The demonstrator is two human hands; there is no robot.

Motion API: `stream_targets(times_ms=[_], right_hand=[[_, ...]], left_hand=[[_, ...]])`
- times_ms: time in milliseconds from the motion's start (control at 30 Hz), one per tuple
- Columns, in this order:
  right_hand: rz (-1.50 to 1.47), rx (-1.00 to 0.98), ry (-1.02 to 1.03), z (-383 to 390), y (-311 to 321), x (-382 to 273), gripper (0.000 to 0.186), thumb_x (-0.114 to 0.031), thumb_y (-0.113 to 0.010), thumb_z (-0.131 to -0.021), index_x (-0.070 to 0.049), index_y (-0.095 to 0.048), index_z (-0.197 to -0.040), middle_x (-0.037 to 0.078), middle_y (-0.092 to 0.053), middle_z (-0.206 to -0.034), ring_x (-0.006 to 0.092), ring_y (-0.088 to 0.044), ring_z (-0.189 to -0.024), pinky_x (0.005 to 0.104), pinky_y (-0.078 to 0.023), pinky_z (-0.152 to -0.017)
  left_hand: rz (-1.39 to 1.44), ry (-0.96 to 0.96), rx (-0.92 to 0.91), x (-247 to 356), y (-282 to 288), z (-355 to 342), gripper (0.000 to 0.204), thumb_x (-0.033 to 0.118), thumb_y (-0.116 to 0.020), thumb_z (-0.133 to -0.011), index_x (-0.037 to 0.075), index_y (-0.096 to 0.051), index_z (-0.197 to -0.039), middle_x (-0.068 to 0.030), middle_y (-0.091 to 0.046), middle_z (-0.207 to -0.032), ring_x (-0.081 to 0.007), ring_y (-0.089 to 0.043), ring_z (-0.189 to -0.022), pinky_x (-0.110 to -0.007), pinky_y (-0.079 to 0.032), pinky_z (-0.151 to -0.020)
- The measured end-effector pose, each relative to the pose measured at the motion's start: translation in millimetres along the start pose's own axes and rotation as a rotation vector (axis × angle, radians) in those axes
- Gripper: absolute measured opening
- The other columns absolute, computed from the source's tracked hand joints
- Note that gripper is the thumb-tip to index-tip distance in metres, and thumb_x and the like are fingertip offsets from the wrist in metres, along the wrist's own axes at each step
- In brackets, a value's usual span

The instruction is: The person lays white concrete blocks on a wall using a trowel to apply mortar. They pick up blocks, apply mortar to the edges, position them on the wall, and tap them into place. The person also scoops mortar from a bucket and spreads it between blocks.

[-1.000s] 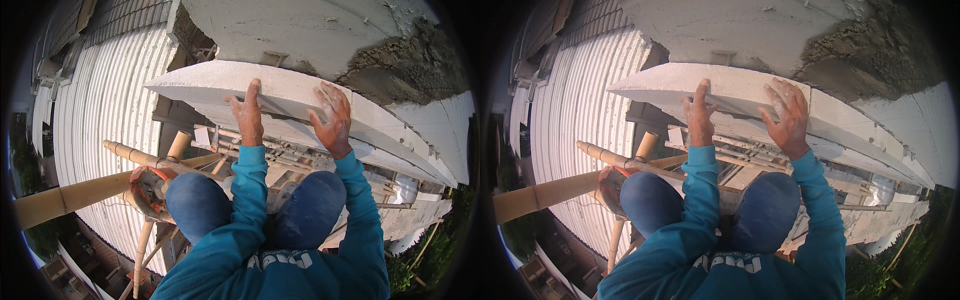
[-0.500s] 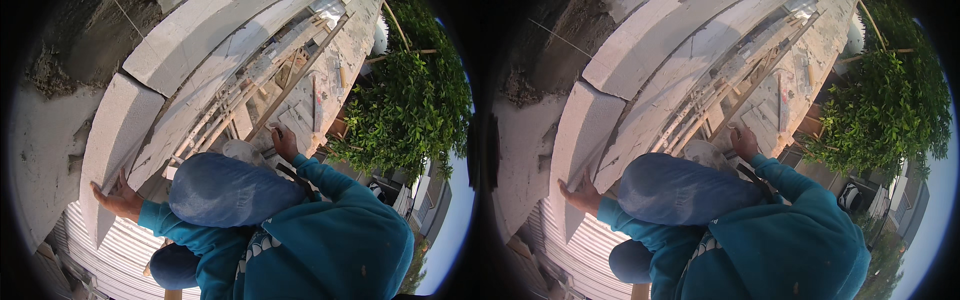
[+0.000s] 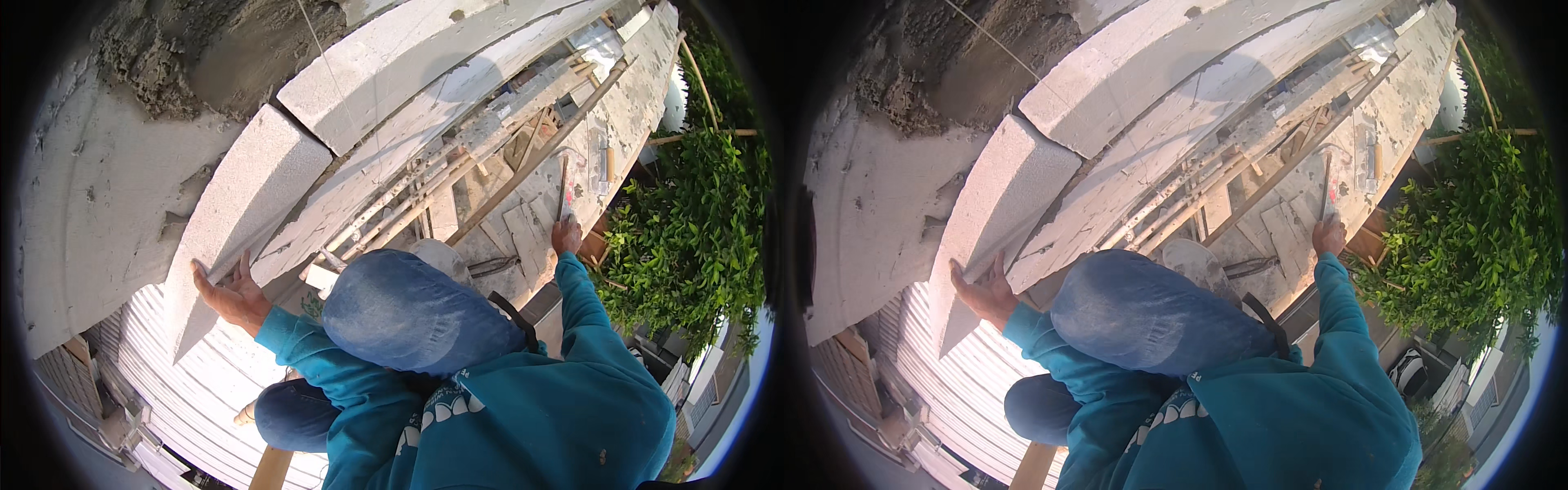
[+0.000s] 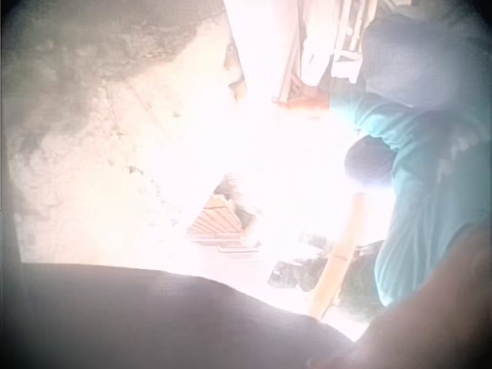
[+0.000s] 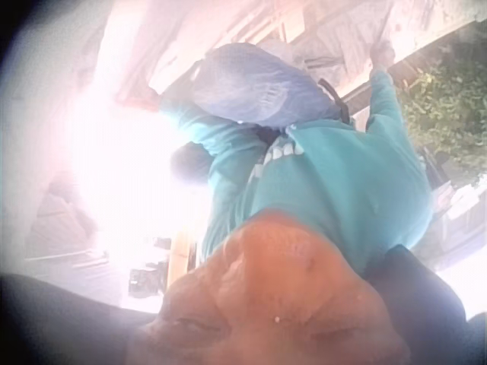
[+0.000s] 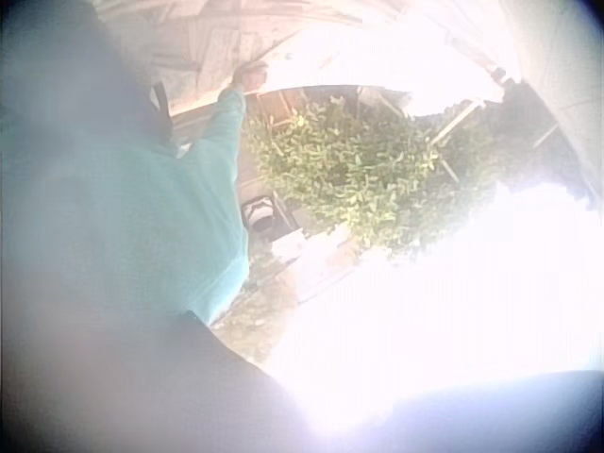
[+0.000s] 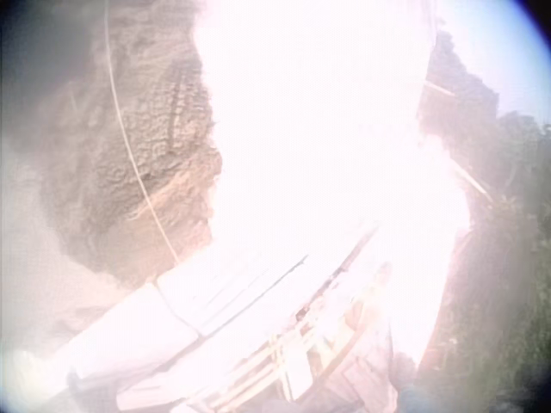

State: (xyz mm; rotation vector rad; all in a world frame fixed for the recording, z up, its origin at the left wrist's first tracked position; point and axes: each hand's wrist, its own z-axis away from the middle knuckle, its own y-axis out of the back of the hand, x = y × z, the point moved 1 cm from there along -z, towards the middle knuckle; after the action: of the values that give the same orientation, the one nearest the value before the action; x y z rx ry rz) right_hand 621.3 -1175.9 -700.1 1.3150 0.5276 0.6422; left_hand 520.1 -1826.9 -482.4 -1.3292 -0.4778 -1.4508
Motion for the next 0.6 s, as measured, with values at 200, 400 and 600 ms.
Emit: stream_targets(times_ms=[200,400,600], right_hand=[[-0.08,-0.068,-0.2,-40,23,-15,0.062,-0.028,-0.067,-0.073,0.008,-0.051,-0.12,0.03,-0.061,-0.119,0.0452,-0.06,-0.11,0.0502,-0.047,-0.099],[-0.209,0.004,-0.127,-27,58,-23,0.054,-0.035,-0.069,-0.072,0.011,-0.062,-0.101,0.032,-0.067,-0.104,0.0449,-0.065,-0.099,0.0515,-0.049,-0.089],[-0.634,0.081,0.403,60,93,-90,0.027,-0.021,-0.065,-0.089,0.005,-0.06,-0.089,0.016,-0.064,-0.076,0.0291,-0.06,-0.066,0.043,-0.048,-0.065]], left_hand=[[0.053,0.005,0.049,-4,4,0,0.081,0.039,-0.072,-0.087,0.001,-0.037,-0.149,-0.024,-0.022,-0.155,-0.0552,-0.024,-0.14,-0.062,-0.043,-0.104],[0.04,0.036,0.027,-5,4,-2,0.08,0.043,-0.073,-0.085,-0.003,-0.043,-0.144,-0.0209,-0.03,-0.152,-0.052,-0.035,-0.134,-0.057,-0.045,-0.103],[0.015,0.046,0.041,-3,2,-1,0.08,0.042,-0.073,-0.085,-0.005,-0.044,-0.143,-0.023,-0.035,-0.147,-0.0516,-0.04,-0.13,-0.056,-0.046,-0.102]])
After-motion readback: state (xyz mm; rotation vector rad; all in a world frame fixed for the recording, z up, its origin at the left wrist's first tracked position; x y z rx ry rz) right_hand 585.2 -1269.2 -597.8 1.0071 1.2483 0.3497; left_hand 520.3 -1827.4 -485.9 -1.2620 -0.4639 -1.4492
